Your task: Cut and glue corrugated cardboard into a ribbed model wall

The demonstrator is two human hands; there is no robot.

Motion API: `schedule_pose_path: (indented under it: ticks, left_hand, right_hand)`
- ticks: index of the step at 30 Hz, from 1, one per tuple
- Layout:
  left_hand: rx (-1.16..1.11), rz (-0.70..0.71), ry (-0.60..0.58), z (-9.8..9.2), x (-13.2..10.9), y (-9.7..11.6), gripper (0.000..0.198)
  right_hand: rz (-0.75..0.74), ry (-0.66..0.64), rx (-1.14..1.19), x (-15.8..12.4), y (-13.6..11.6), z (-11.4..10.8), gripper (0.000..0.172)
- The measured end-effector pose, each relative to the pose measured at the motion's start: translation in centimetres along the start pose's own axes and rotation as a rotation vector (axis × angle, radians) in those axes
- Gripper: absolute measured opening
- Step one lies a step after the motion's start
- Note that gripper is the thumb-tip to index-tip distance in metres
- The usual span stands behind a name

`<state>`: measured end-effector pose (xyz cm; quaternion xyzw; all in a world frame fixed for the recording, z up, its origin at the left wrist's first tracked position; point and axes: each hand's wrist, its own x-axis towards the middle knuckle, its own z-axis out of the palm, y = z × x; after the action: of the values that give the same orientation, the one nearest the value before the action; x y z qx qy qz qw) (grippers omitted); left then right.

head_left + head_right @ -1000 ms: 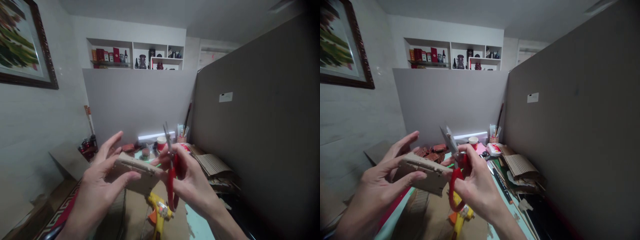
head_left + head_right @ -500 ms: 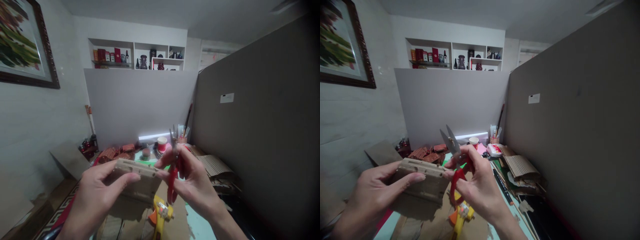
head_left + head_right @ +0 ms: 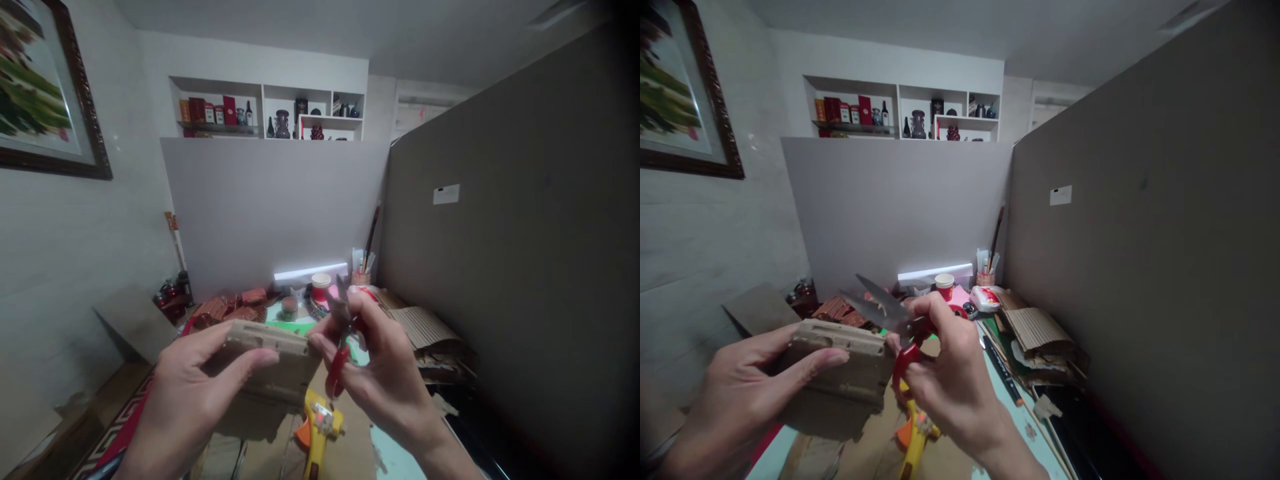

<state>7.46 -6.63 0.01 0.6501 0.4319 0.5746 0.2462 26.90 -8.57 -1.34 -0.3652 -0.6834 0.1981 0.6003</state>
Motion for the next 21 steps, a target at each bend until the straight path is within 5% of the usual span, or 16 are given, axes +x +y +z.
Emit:
schedule_pose_path:
  ticks: [4,12,16,21]
  left_hand:
    - [-0.016,-0.044,-0.014,-0.1,0.0,0.1,0.006]
    - [-0.079,0.007,-0.001,-0.4,0.0,-0.3,0.005]
    - [-0.112,-0.037,0.073,-0.6,0.1,-1.1,0.01]
    - [-0.085,-0.053,0.011,-0.6,0.2,-0.9,0.016]
  right_hand:
    - [-0.058,0.095,0.022,-0.3,0.0,0.8,0.025]
    - [0.156,0.195,0.429,1.6,-0.1,-0.1,0.039]
    - [0.211,0.121,0.462,2.1,1.1,-1.1,0.034]
    - [0.147,0.052,0.418,1.5,0.8,-1.0,0.029]
